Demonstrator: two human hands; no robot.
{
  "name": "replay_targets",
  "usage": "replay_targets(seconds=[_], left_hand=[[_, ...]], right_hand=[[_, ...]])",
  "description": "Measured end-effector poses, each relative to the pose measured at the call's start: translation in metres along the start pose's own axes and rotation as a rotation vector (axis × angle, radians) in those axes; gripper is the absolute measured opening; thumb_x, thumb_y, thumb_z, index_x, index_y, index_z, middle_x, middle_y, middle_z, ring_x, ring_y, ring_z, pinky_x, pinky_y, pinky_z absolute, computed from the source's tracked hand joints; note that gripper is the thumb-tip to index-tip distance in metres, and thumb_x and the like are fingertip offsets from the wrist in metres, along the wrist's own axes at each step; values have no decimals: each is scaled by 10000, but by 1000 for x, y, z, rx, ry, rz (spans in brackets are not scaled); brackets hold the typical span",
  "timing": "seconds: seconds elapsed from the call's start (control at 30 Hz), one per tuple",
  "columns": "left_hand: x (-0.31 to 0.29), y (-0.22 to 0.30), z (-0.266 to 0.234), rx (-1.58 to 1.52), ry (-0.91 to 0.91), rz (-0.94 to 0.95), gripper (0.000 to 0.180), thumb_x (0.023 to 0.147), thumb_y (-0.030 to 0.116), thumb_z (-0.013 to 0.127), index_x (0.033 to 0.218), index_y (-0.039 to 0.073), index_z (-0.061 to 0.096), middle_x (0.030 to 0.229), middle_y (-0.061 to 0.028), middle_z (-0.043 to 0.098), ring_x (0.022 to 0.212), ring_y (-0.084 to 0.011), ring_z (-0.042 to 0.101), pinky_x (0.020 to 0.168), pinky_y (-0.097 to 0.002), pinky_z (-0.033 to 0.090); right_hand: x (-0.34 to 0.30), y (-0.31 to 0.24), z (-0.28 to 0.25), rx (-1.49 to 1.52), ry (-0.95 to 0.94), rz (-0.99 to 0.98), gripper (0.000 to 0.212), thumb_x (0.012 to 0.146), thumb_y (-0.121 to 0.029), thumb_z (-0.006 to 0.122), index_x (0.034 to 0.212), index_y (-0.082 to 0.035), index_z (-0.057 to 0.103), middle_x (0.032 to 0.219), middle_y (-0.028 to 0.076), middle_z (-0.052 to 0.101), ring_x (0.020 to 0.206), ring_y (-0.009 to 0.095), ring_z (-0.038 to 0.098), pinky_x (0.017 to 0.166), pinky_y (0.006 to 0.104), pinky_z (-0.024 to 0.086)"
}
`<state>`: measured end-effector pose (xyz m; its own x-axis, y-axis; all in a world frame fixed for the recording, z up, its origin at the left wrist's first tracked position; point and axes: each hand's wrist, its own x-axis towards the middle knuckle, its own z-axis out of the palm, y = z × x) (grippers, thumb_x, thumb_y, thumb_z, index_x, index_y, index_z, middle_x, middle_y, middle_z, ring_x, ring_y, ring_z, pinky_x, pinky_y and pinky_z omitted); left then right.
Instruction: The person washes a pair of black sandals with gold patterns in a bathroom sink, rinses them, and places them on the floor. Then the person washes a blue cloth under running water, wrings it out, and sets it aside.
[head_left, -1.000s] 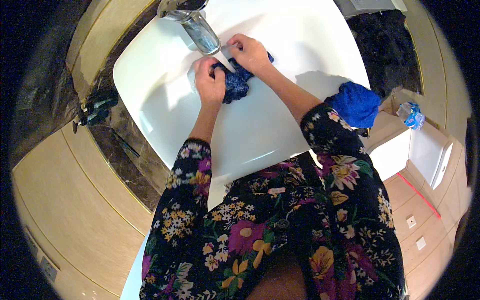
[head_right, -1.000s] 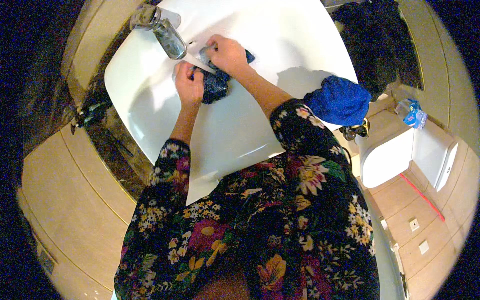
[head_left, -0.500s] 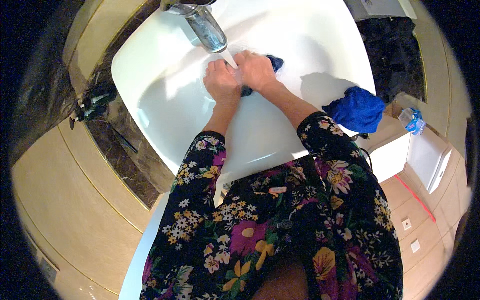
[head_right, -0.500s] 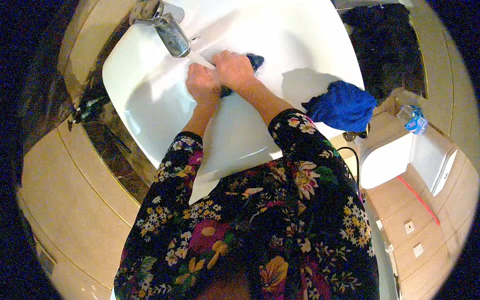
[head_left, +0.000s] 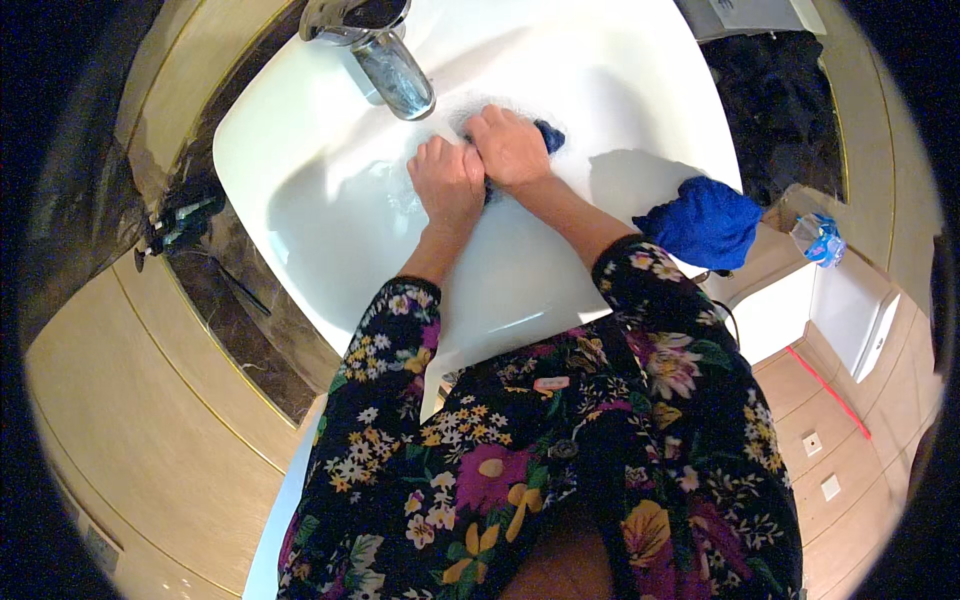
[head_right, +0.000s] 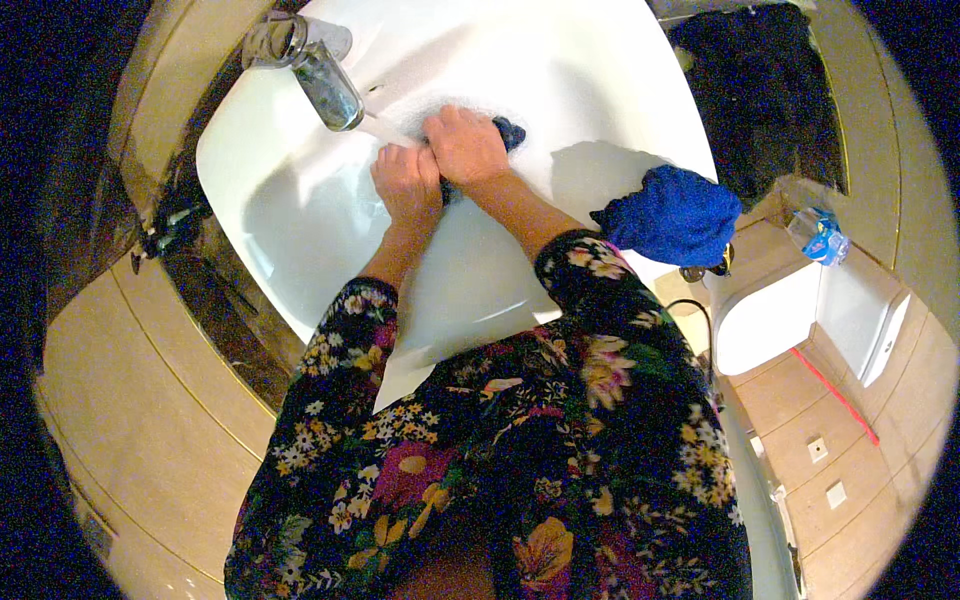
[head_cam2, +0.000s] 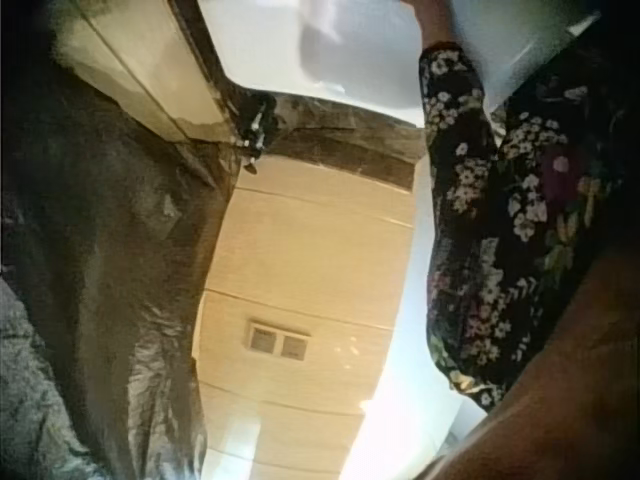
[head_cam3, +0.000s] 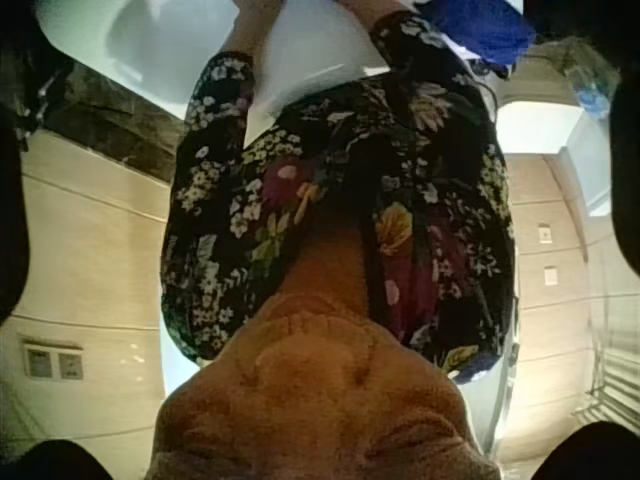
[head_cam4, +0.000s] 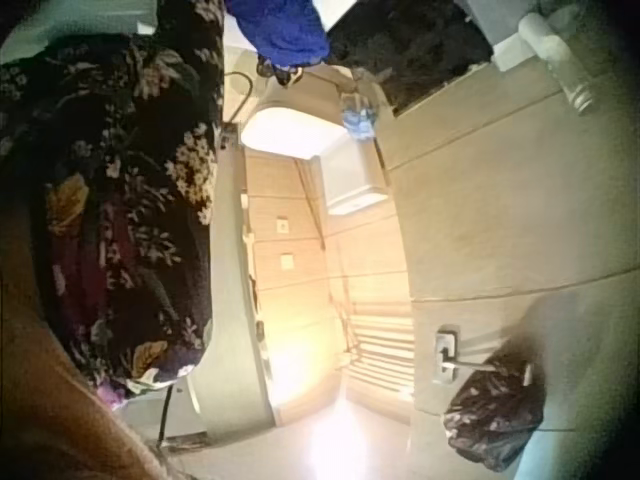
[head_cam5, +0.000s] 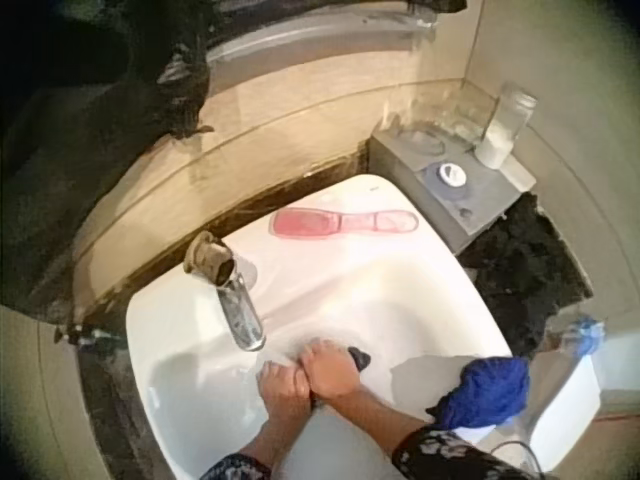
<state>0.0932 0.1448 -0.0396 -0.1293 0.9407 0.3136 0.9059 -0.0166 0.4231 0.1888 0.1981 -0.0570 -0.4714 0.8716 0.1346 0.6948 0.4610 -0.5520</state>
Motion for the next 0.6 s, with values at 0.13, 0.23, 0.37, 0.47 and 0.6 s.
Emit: replay_targets(seconds=[0.13,0.23,0.37,0.47,0.6], left_hand=[[11,-19,18,39,26,-30,174,778,183,453,745,32,532,681,-129,537,672,-326,511,597,-440,388],[24,-28,23,78,-149,-291,174,788,131,445,709,-3,522,722,-176,532,672,-367,530,619,-457,400],[36,-41,-15,-228,-147,-321,214,841,148,358,773,20,516,806,-167,544,751,-329,526,688,-397,409],[5,-39,-31,-467,-112,-144,119,745,148,542,725,40,496,878,-124,542,810,-304,513,736,-390,400],[-14,-27,-35,-244,-220,88,274,572,141,724,681,68,483,1027,-113,513,930,-301,474,781,-418,364]], right_hand=[[16,0,4,-42,-124,113,175,758,-244,511,836,-89,535,821,120,564,753,278,577,631,386,469],[28,1,1,14,-108,232,184,776,-246,505,886,-107,553,783,118,600,725,291,589,632,392,468],[44,17,-16,343,71,370,205,761,-218,528,948,-149,571,755,111,613,691,301,586,640,386,471],[24,7,-27,228,-44,38,284,721,-210,577,980,-97,548,866,134,580,793,293,564,692,378,454],[-7,-4,-15,-40,-57,-181,318,690,-144,574,1003,-89,547,939,75,529,884,266,516,713,407,422]])
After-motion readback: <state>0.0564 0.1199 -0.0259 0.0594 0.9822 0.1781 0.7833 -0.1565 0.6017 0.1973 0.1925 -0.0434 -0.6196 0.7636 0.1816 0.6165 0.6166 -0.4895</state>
